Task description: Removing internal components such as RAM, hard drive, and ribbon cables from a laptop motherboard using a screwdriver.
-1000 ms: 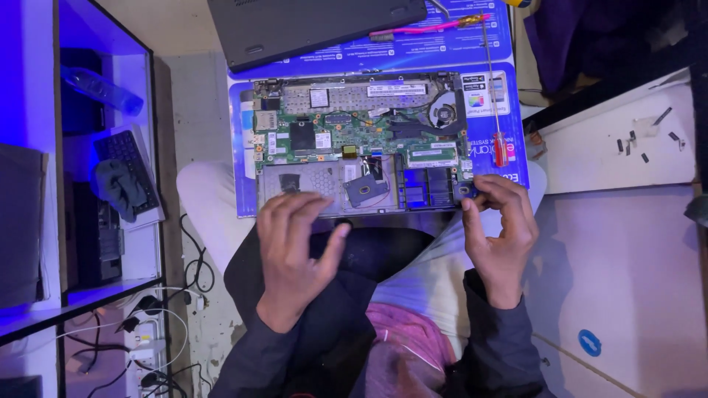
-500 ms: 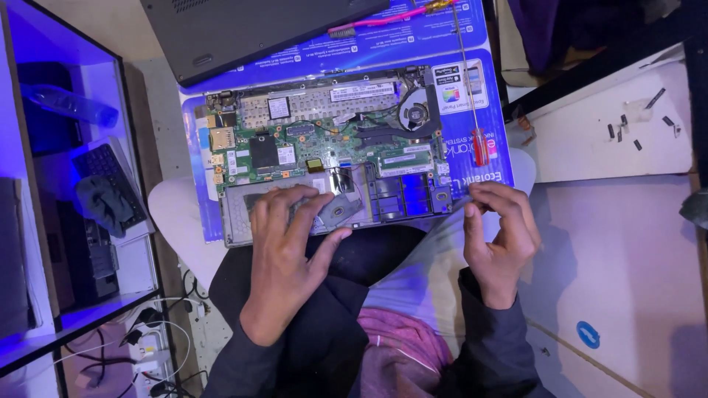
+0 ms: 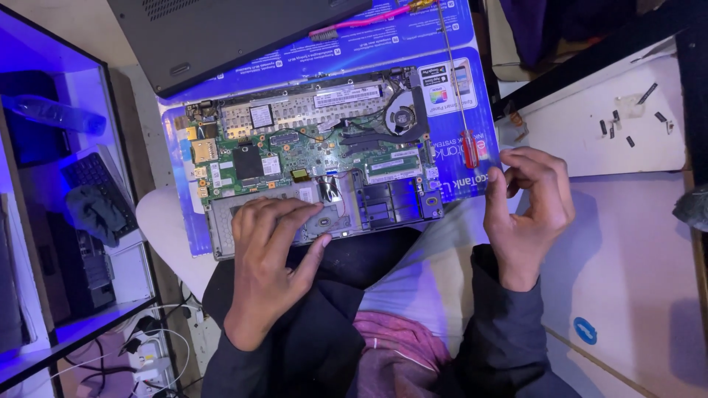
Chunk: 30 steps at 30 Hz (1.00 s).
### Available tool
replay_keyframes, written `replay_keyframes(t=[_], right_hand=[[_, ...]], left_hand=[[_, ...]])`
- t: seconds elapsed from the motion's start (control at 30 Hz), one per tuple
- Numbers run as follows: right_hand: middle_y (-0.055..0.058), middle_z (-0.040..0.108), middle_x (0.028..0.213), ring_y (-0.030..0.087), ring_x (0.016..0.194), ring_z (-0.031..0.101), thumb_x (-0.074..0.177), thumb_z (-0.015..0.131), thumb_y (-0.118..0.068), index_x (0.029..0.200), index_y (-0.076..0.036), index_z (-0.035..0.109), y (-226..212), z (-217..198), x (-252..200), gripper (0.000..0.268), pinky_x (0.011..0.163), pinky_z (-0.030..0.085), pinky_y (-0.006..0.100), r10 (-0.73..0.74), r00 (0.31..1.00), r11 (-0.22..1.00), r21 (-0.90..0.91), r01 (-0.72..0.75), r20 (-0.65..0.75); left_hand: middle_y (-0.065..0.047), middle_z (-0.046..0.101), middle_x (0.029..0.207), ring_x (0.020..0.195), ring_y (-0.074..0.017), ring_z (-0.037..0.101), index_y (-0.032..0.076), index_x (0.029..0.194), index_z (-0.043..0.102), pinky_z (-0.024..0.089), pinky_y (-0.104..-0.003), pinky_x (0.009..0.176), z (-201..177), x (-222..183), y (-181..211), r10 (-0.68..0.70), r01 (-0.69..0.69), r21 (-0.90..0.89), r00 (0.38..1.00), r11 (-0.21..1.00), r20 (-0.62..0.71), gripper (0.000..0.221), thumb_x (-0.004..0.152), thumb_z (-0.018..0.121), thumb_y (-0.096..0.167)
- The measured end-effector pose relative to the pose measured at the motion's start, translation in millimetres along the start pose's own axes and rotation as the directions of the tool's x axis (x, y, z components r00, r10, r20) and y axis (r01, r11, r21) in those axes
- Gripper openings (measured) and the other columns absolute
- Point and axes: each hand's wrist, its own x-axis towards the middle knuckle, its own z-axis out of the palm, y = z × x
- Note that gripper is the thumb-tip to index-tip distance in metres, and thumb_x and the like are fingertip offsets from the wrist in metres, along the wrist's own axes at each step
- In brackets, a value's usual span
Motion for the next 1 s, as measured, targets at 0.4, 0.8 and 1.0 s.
replay_keyframes(t=[0.4,0.8,1.0], right_hand=[[0.021,0.064,0.108,0.034,0.08,0.062,0.106,0.083,-0.005,0.115,0.008,0.069,5.8,7.8,4.1,0.021,0.066,0.048,0.042,0.007,0.991,0.968,-0.248,0.027,0.136],[0.024,0.06,0.111,0.037,0.093,0.06,0.116,0.083,0.004,0.103,0.008,0.059,23.2,23.5,-7.7,0.028,0.077,0.046,0.048,-0.096,0.982,0.934,-0.325,0.145,0.161],[0.023,0.062,0.108,0.037,0.096,0.063,0.121,0.082,-0.006,0.1,0.007,0.056,23.9,26.1,-9.6,0.036,0.076,0.044,0.046,-0.1,0.982,0.926,-0.346,0.152,0.162]], left_hand=[[-0.01,0.065,0.11,0.103,-0.0317,0.062,0.008,0.117,0.071,0.045,-0.051,0.102,4.5,3.8,3.3,0.105,-0.103,0.034,0.992,0.994,-0.067,0.03,0.093,0.077,0.024],[-0.014,0.067,0.109,0.098,-0.0295,0.067,0.001,0.107,0.066,0.054,-0.044,0.091,-19.4,-10.6,-2.2,0.138,-0.163,-0.094,0.963,0.982,-0.233,0.012,0.099,0.072,0.008],[-0.013,0.069,0.1,0.095,-0.0264,0.065,0.002,0.096,0.07,0.053,-0.039,0.09,-24.4,-37.3,-32.3,-0.044,0.045,-0.01,0.877,0.999,-0.479,0.008,0.096,0.068,0.01]])
